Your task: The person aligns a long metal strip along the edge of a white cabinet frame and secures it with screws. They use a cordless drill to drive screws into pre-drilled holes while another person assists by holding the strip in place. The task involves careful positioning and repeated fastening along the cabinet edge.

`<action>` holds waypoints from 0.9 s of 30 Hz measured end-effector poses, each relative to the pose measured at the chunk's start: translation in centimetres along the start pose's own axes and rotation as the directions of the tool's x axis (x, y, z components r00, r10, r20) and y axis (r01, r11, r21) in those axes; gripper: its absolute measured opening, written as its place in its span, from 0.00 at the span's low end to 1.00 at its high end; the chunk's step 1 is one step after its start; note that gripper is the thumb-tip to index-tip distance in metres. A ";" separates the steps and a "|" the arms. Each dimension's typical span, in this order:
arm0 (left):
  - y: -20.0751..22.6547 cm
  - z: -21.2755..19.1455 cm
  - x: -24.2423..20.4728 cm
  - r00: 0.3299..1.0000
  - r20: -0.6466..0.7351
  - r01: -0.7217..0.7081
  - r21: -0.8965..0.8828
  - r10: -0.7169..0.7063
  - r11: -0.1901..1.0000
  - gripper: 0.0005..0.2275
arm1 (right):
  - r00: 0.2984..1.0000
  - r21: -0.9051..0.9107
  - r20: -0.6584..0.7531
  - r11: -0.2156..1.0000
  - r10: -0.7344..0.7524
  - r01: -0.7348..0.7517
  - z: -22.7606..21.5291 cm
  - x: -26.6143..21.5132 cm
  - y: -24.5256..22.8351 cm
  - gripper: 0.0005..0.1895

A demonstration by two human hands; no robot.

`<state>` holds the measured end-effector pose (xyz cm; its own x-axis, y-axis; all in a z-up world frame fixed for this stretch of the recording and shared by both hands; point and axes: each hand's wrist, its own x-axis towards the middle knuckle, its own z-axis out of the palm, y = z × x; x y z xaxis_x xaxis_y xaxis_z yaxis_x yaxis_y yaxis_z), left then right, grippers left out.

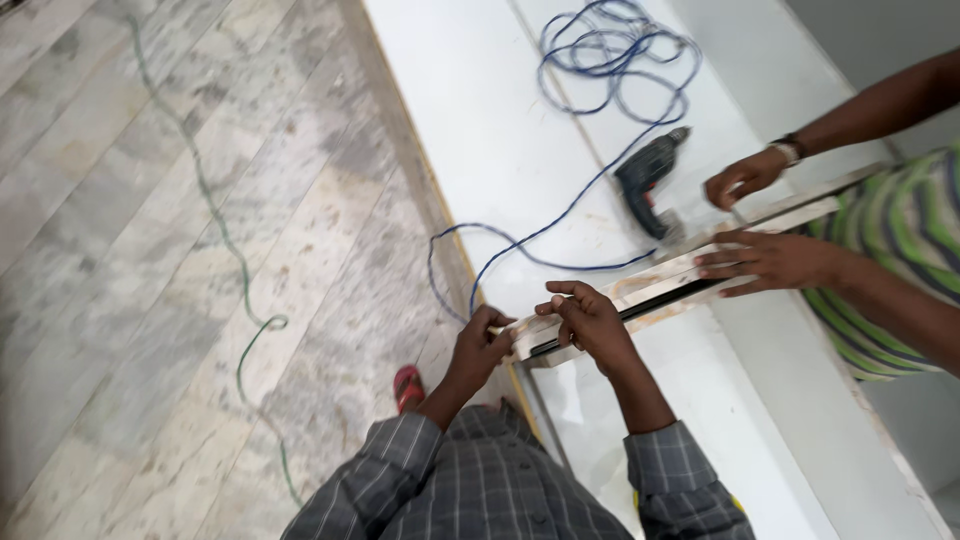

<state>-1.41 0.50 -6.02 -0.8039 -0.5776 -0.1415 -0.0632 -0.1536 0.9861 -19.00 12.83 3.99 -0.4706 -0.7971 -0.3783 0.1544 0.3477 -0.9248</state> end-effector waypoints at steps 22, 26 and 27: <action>1.2 -0.5 1.0 0.984 -0.002 0.177 -0.061 -0.178 0.982 0.11 | 0.836 -0.763 -0.188 0.613 -0.515 0.206 -1.1 -1.5 1.9 0.15; 0.9 -0.4 1.3 0.981 -0.008 0.194 -0.058 -0.195 0.979 0.11 | 0.851 -0.901 -0.177 0.428 -0.495 0.061 -2.0 -3.3 1.9 0.20; 0.9 -0.4 1.3 0.979 -0.009 0.204 -0.058 -0.205 0.977 0.11 | 0.851 -0.897 -0.176 0.436 -0.494 0.068 -2.0 -3.5 1.8 0.20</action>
<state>-2.23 -0.73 -5.34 -0.7685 -0.5413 -0.3413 -0.1916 -0.3142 0.9298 -18.80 17.21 3.71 -0.6300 -0.7635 0.1423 -0.7440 0.5407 -0.3926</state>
